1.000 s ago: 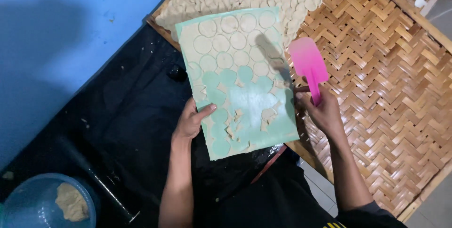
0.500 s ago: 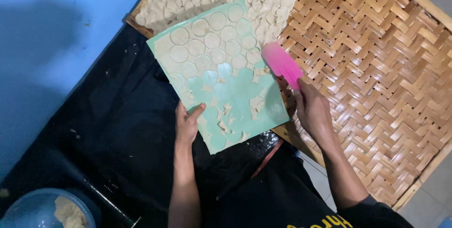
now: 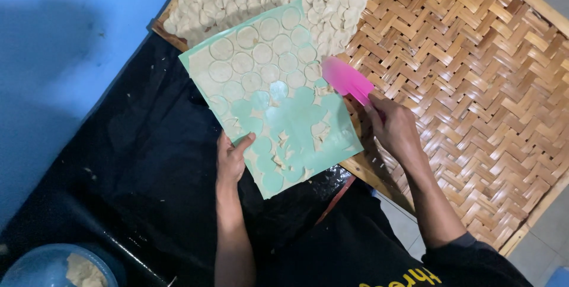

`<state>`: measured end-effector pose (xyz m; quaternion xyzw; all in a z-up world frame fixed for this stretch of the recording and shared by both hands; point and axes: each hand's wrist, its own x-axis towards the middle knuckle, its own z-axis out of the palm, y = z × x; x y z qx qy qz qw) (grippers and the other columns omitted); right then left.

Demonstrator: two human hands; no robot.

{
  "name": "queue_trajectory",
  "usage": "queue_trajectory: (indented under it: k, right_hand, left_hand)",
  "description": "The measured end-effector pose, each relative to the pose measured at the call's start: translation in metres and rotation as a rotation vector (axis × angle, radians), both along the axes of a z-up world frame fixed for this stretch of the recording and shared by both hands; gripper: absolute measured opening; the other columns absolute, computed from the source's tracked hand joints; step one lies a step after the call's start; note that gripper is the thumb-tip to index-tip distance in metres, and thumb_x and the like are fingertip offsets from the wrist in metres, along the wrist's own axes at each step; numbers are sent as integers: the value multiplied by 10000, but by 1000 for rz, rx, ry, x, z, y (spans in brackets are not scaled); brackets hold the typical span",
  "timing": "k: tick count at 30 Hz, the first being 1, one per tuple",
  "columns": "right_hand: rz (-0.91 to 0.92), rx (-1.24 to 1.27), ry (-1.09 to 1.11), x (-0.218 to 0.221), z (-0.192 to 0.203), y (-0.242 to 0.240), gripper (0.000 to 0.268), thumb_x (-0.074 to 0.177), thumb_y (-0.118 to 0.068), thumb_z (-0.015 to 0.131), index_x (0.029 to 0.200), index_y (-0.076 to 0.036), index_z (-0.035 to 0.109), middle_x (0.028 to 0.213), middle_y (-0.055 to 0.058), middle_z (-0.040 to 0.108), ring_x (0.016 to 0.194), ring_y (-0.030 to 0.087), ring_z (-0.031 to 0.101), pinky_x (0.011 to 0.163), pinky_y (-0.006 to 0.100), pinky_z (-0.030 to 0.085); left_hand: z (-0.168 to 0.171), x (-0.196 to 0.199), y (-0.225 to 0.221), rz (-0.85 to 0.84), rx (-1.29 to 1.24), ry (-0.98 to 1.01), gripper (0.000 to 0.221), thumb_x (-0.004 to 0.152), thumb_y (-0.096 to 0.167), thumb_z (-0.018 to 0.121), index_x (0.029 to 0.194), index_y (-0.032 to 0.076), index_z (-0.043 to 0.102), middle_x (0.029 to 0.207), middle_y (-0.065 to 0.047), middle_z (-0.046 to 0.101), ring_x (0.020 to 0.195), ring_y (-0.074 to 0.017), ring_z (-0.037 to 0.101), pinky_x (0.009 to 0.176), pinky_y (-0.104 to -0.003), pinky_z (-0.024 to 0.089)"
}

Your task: The person is using a spatula to peel small dough circles from a template and place them onto a woven tray for drying.

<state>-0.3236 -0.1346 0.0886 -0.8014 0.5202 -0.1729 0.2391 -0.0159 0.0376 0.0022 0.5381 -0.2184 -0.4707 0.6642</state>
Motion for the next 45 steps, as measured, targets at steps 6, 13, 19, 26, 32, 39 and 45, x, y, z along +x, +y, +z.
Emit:
queue_trajectory:
  k: [6, 13, 19, 26, 32, 39, 45]
  right_hand:
    - [82, 44, -57, -5, -24, -17, 306, 967, -212, 682, 1195, -13, 731, 1050, 212, 745, 868, 391, 728, 759, 433, 565]
    - [14, 273, -114, -14, -37, -23, 351, 990, -299, 678, 1248, -67, 735, 862, 125, 778, 718, 164, 689, 685, 330, 544]
    - [-170, 490, -407, -36, -59, -37, 342, 1036, -288, 678, 1279, -62, 762, 764, 41, 653, 659, 101, 531, 586, 310, 435]
    - [-254, -106, -233, -41, -55, -103, 309, 1030, -220, 696, 1242, 6, 711, 912, 181, 752, 759, 222, 722, 704, 355, 559]
    - [-244, -150, -130, -26, -40, -131, 306, 1020, -197, 701, 1259, -5, 710, 958, 238, 743, 822, 348, 741, 749, 445, 567]
    - [-206, -369, 82, -8, -3, -111, 335, 991, -78, 669, 1319, -40, 726, 1020, 244, 705, 806, 466, 678, 705, 545, 518]
    - [-220, -436, -10, -17, -27, -109, 365, 1027, -45, 653, 1383, 36, 657, 1031, 276, 684, 832, 431, 694, 702, 512, 527]
  left_hand:
    - [-1, -1, 0, 4, 12, 25, 495, 866, -35, 687, 1347, -41, 567, 1220, -117, 690, 1079, -183, 653, 954, -320, 514]
    - [2, -2, -2, 18, 9, 59, 504, 858, -37, 687, 1346, -32, 565, 1222, -114, 688, 1082, -185, 653, 959, -326, 514]
    - [-3, -2, -3, 23, 2, 95, 515, 849, -47, 691, 1347, -27, 562, 1231, -116, 683, 1093, -191, 650, 970, -330, 510]
    - [0, -3, -2, 15, -38, 81, 503, 853, -64, 682, 1342, -38, 567, 1241, -116, 680, 1110, -191, 646, 983, -323, 499]
    - [-6, -2, -1, 35, -32, 75, 507, 845, -63, 680, 1338, -40, 566, 1234, -117, 681, 1106, -191, 647, 984, -322, 498]
    - [-2, -1, -2, 28, -13, 84, 507, 845, -62, 683, 1339, -50, 568, 1232, -128, 681, 1097, -194, 646, 978, -321, 500]
    - [-1, -2, -2, 38, 9, 104, 511, 846, -59, 682, 1343, -51, 562, 1233, -132, 682, 1094, -198, 649, 965, -328, 512]
